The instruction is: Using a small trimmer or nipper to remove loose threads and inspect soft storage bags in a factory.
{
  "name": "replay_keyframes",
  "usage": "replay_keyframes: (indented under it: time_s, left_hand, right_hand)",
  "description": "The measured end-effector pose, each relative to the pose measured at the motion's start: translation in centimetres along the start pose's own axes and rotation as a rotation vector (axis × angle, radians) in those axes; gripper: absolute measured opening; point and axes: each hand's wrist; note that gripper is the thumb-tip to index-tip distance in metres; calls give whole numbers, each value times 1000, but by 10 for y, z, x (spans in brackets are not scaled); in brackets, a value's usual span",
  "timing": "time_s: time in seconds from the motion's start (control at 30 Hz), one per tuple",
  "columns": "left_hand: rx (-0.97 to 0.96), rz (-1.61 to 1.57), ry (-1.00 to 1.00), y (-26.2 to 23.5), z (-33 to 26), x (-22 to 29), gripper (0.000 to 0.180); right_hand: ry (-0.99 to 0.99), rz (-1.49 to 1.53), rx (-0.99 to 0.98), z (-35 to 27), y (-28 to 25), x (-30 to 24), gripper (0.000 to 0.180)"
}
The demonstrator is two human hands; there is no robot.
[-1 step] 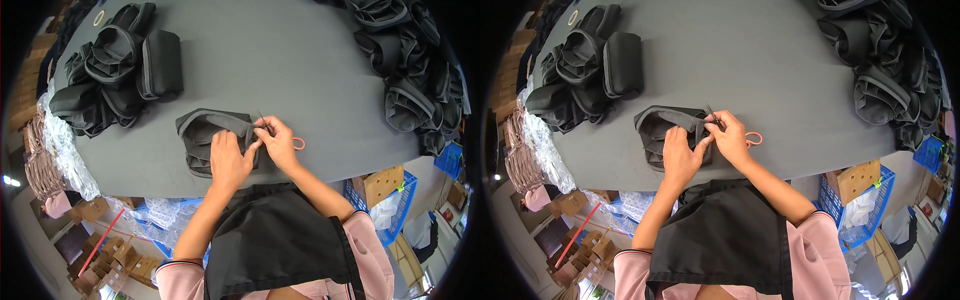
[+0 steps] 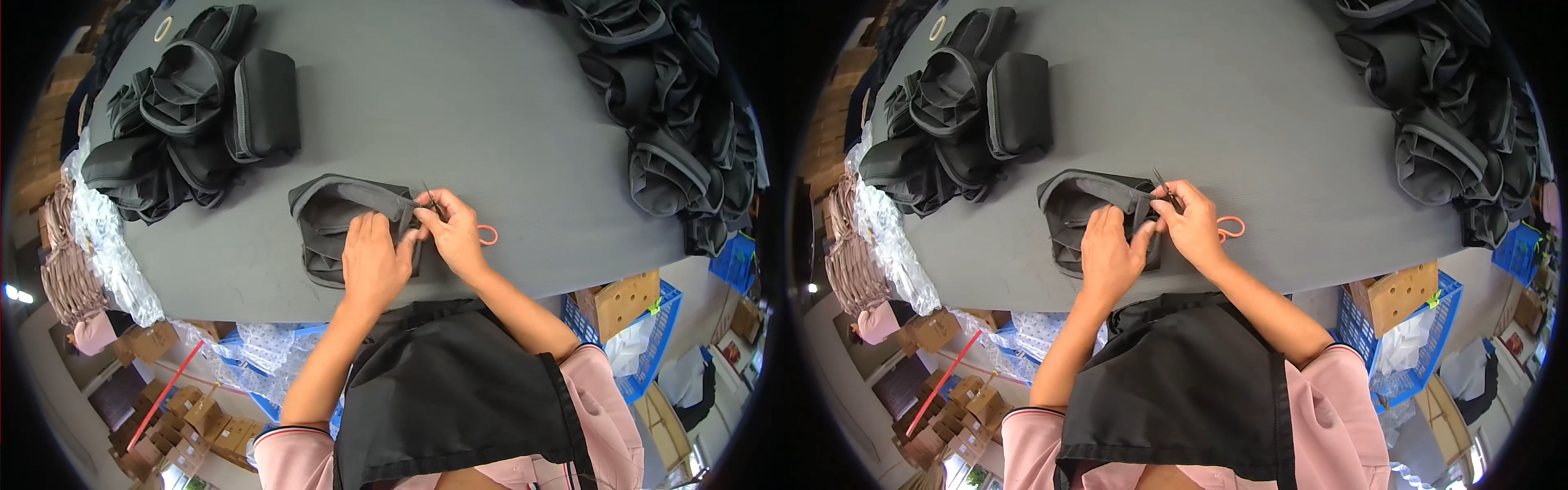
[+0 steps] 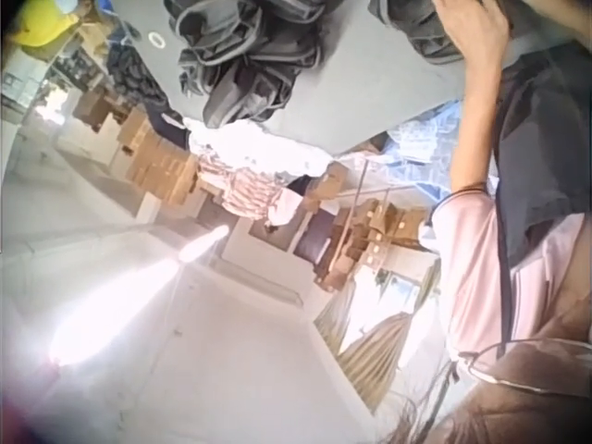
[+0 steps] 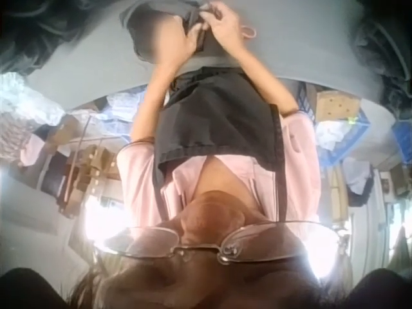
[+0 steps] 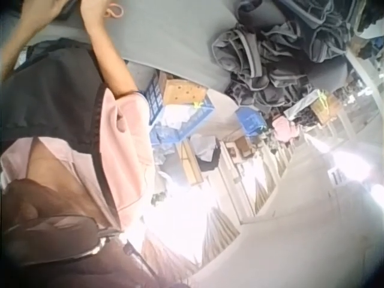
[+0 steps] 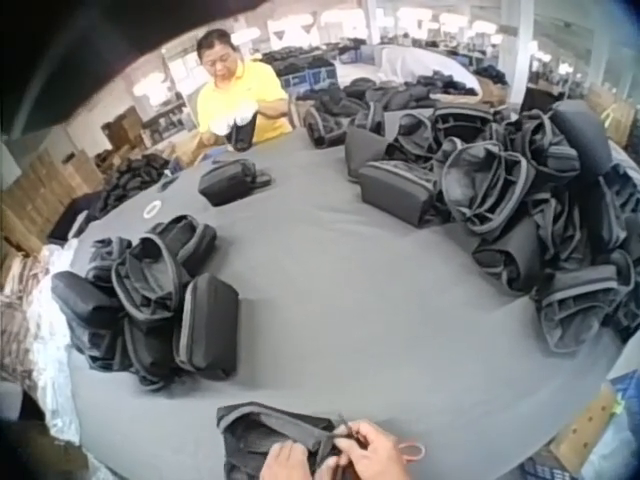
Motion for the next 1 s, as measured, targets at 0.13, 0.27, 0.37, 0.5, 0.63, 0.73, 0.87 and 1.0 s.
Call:
replay_keyframes:
  time_s: [0.13, 0.27, 0.37, 0.5, 0.63, 0.73, 0.87, 1.0]
  left_hand:
    - [-103, -35, 7, -12, 17, -19, 13]
    - [-180, -102, 65, -4, 37, -37, 15]
    - [-256, -267, -13, -11, 38, -43, 20]
    - [-244, -281, -57, -5, 35, -37, 23]
    - [-222, -123, -106, 0, 37, -30, 21]
    - [-208, -112, -121, 4, 37, -33, 20]
    - [-209, -129, -142, 2, 40, -33, 20]
    - [-254, -193, -79, -2, 46, -43, 15]
  right_hand:
    - [198, -50, -118, 2, 3, 0, 12]
    - [336, 110, -185, 19, -6, 0, 13]
    - [314, 70, -176, 16, -5, -3, 13]
    - [264, 27, -135, 12, -6, 0, 14]
    - [249, 20, -109, 3, -19, -4, 18]
    - [-353, -669, 78, -11, -37, 2, 23]
    - [-429, -819, -8, -27, -33, -17, 27]
    - [-594, -1060, -58, -17, -36, -34, 27]
Point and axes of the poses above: each hand's wrist, its own z-axis towards the middle knuckle, its own y-axis out of the palm, x = y × z, and after that the axes turned 10 degrees about y, right-handed
